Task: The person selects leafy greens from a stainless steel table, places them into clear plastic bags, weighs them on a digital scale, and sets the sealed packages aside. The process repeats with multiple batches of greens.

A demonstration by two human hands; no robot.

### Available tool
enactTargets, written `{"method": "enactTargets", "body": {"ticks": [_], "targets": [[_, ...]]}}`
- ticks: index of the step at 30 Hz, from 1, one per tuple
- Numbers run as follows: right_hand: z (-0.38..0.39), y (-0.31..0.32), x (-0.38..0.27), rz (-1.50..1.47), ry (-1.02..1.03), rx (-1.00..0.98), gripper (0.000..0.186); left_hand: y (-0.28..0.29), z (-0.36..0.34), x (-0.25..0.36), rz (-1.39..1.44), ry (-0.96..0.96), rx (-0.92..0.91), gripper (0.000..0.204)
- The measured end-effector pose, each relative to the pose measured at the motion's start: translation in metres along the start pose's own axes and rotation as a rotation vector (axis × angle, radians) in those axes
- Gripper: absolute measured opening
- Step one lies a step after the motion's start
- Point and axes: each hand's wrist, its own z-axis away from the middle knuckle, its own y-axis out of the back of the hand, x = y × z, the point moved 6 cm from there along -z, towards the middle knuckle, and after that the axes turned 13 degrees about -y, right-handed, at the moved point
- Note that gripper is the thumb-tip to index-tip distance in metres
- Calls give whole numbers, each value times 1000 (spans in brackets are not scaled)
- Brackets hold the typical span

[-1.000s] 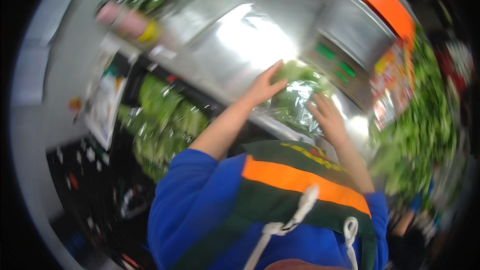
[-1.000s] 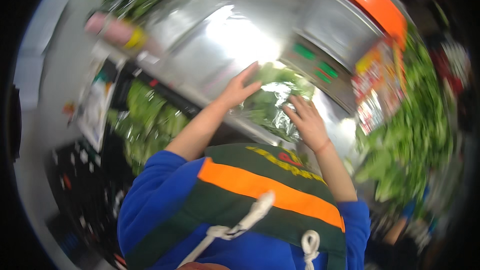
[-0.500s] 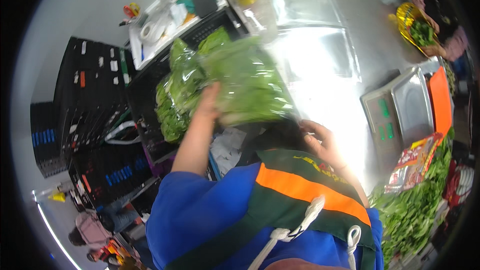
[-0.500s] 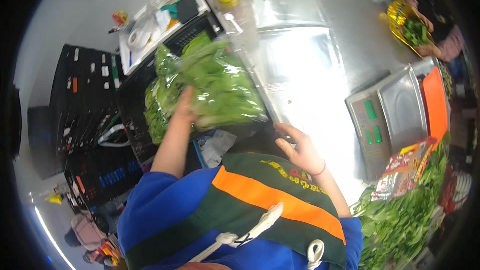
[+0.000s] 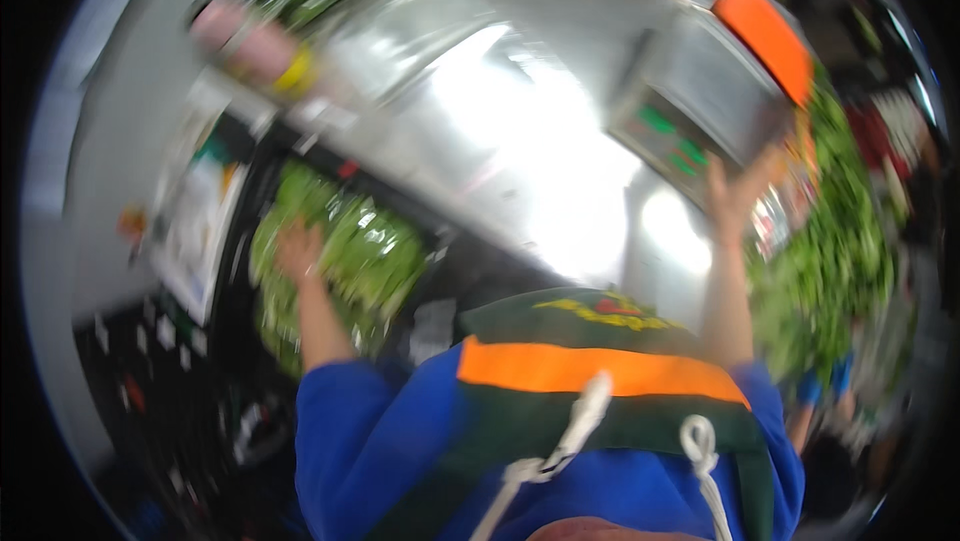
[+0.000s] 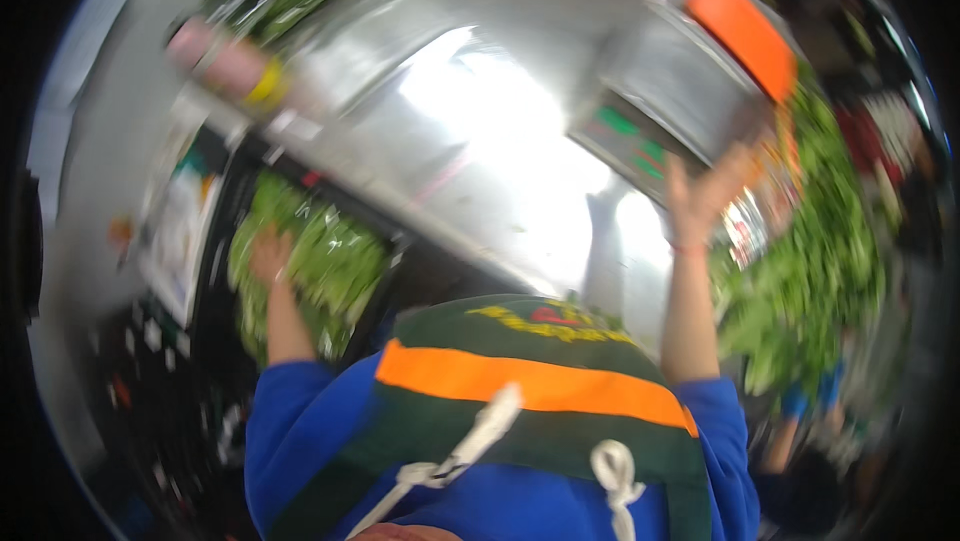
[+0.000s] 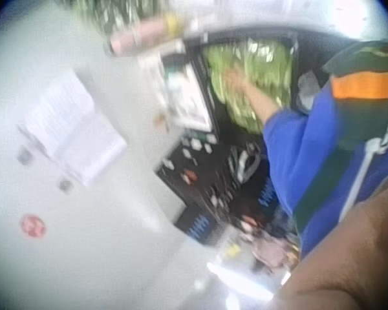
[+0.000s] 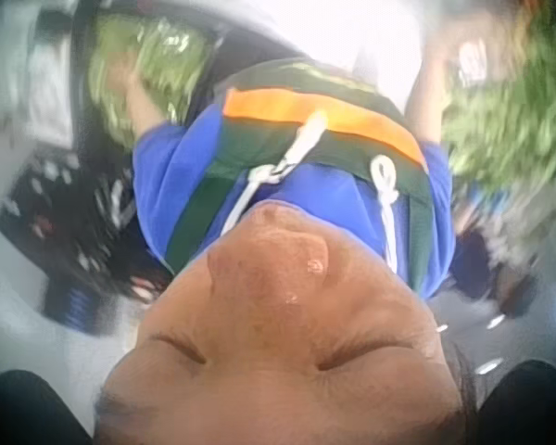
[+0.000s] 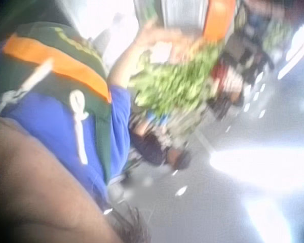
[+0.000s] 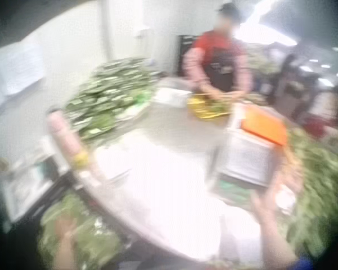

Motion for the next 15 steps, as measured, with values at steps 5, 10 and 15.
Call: {"method": "enactTargets", "body": {"ticks": [5,10,15], "targets": [[-7,27,38,261,34,287,101,14,-35,-57,1100,51,0,63],[-15,45,93,255,-286,235,97,139,-102,42,882,-139,411,47],[-6,34,161,218,-491,73,85,238,-47,336,1069,-987,143,42]]}}
